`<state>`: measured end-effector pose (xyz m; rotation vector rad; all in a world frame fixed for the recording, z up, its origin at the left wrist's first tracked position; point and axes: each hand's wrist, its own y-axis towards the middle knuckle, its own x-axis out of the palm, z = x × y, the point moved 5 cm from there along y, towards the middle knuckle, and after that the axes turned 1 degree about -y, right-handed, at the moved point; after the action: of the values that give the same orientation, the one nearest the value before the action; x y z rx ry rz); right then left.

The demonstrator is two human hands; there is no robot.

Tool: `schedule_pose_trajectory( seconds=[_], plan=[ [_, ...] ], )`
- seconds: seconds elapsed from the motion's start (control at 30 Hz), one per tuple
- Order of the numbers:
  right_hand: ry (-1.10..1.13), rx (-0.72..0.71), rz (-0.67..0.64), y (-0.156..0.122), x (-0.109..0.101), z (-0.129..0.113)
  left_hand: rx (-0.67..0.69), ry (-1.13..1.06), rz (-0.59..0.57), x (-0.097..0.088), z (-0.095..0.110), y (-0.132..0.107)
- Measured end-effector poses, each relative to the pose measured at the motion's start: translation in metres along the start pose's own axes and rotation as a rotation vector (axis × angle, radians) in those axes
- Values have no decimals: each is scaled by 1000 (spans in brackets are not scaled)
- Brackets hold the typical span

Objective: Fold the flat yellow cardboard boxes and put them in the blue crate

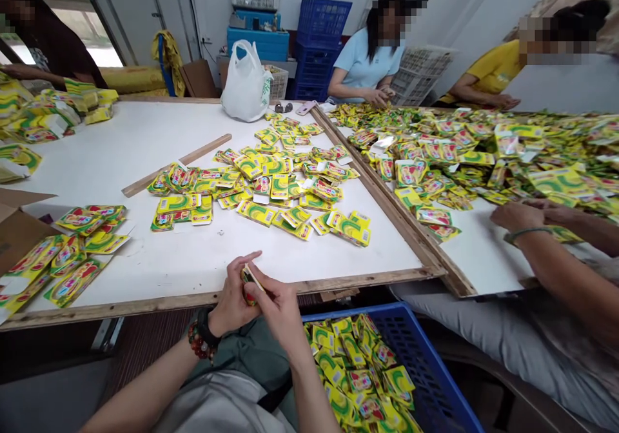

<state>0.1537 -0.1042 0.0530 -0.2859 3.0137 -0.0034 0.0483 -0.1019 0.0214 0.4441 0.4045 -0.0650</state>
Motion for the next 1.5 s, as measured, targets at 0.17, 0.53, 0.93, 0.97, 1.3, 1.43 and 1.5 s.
schedule_pose_trajectory(
  seconds=[0.17,0.53,0.93,0.97,1.3,1.43,1.5],
  plan=[
    [-124,19,200,2,-6,6,-173,82,-94,3,-5,4],
    [-523,-420,40,-6,5,-9,-136,75,-216,0,-3,8],
    [-1125,-67,93,-32,-84,27,-51,725,-580,-16,-72,176],
    [-1110,-135,112,-20,-72,28,-62,724,-616,-14,-73,176],
    [-447,-228,83,40,13,44,-293,223,-19,-46,-8,55],
    [35,-107,89,11,19,54,-425,-45,192,-20,-3,12],
    [266,-43,21,1,16,53,-434,-56,200,-6,-2,3]
  ],
)
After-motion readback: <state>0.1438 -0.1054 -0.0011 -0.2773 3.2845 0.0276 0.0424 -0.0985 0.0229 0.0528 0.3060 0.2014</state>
